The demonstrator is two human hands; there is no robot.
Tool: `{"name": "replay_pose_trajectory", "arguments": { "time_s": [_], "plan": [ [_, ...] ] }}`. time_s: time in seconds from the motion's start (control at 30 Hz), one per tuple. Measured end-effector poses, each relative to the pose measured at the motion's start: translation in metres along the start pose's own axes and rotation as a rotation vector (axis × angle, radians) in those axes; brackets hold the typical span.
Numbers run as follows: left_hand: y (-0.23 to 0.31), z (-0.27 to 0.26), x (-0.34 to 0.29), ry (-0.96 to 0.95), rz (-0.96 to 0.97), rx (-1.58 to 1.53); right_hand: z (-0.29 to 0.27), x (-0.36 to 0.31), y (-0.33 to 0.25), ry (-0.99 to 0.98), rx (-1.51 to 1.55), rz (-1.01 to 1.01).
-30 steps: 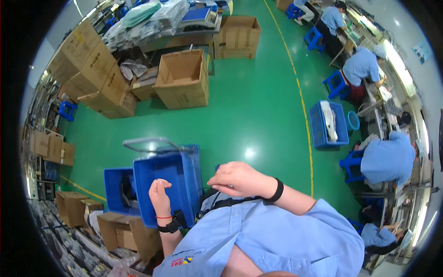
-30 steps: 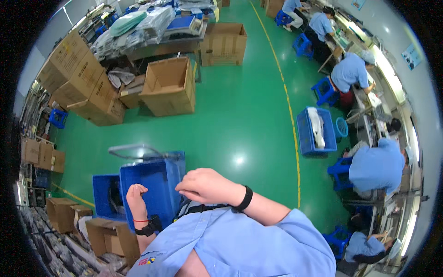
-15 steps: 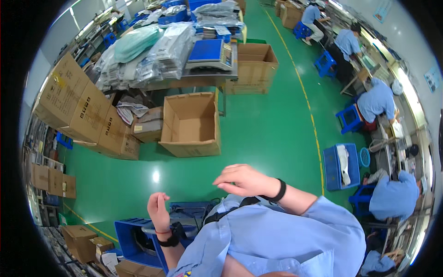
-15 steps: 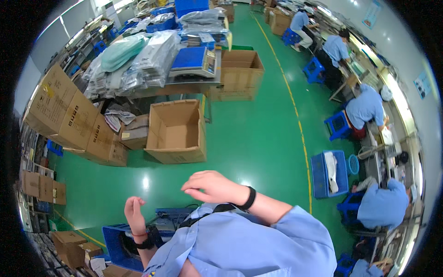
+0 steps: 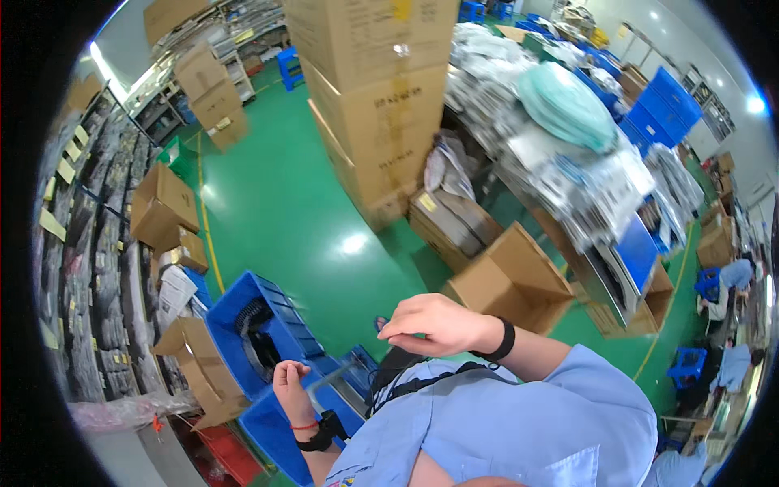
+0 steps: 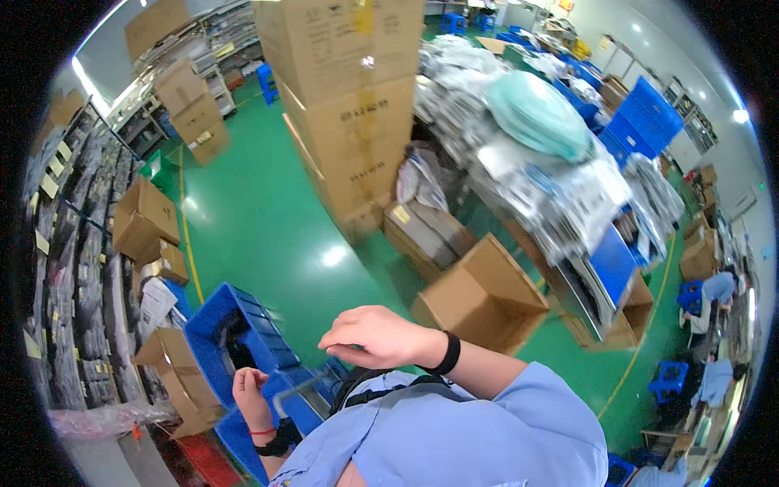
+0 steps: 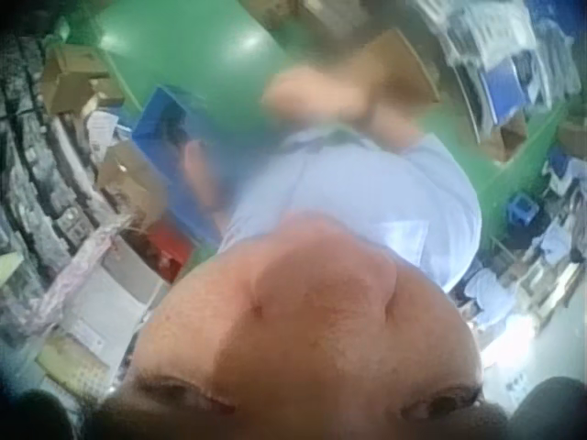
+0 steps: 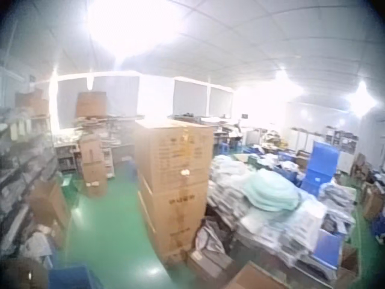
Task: The worker is assembling an electronic component by applying tape or a layer onto a metal baseplate.
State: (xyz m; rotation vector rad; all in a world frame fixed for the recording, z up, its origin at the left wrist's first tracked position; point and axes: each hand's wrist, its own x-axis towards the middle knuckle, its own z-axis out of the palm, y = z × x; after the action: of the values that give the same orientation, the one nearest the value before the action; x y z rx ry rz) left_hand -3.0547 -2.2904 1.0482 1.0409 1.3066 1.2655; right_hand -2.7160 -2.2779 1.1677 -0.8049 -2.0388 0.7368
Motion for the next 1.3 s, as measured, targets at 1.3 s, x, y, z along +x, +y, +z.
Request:
{"name": "replay_pose_trajectory", "arguments": {
  "time_s": [1.3],
  "plan": [
    [0.141, -0.16, 1.249, 0.389, 0.166, 0.052, -0.063, 1.073, 0.719, -0.197, 0.046, -0.146]
  ]
}}
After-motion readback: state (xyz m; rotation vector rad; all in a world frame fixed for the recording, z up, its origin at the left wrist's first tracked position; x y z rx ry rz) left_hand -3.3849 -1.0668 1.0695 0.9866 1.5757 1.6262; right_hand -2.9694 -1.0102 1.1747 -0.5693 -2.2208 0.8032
